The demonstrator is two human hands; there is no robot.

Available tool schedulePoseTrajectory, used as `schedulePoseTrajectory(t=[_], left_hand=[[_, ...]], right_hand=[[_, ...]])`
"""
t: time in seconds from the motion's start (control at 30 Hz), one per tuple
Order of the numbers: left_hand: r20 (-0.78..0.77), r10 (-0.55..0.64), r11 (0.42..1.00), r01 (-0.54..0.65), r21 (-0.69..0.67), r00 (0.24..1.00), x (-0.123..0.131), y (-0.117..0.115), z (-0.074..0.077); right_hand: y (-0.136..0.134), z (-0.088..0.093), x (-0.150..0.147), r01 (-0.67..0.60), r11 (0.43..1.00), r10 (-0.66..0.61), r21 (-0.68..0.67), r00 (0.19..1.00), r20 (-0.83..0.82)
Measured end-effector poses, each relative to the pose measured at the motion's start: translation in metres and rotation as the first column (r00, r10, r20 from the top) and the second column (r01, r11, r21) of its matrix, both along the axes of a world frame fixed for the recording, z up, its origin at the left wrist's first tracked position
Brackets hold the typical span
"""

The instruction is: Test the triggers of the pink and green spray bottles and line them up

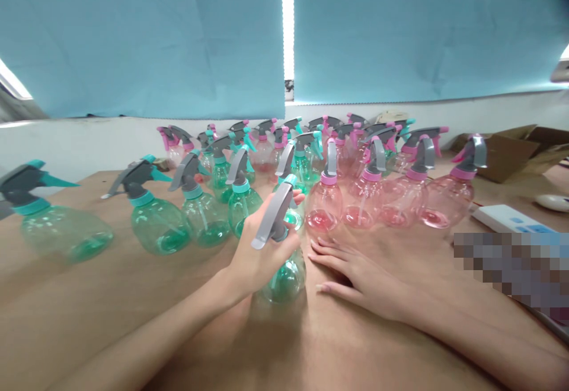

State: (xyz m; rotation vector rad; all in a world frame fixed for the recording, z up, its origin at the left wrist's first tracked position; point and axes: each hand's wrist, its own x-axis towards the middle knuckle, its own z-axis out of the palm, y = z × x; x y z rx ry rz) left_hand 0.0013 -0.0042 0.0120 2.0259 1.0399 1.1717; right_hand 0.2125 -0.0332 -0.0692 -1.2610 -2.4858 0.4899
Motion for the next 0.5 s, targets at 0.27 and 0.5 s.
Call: schedulePoseTrajectory(t=[0.27,0.5], left_hand=[[0.019,-0.017,1.0,0.017,-0.003,1.0,-0.0008,0.0001,-0.0006],[0.026,-0.04,0.999,0.041,-0.01,0.999,-0.0007,-0.0016,0.0057]], right_hand=[[0.0003,0.0025,0.0004,0.001,1.0,-0.001,0.021,1.0,0.025],[-0.0004,0.0008,0.0002,-0.004,0.999,0.004,0.043,1.0,0.002]])
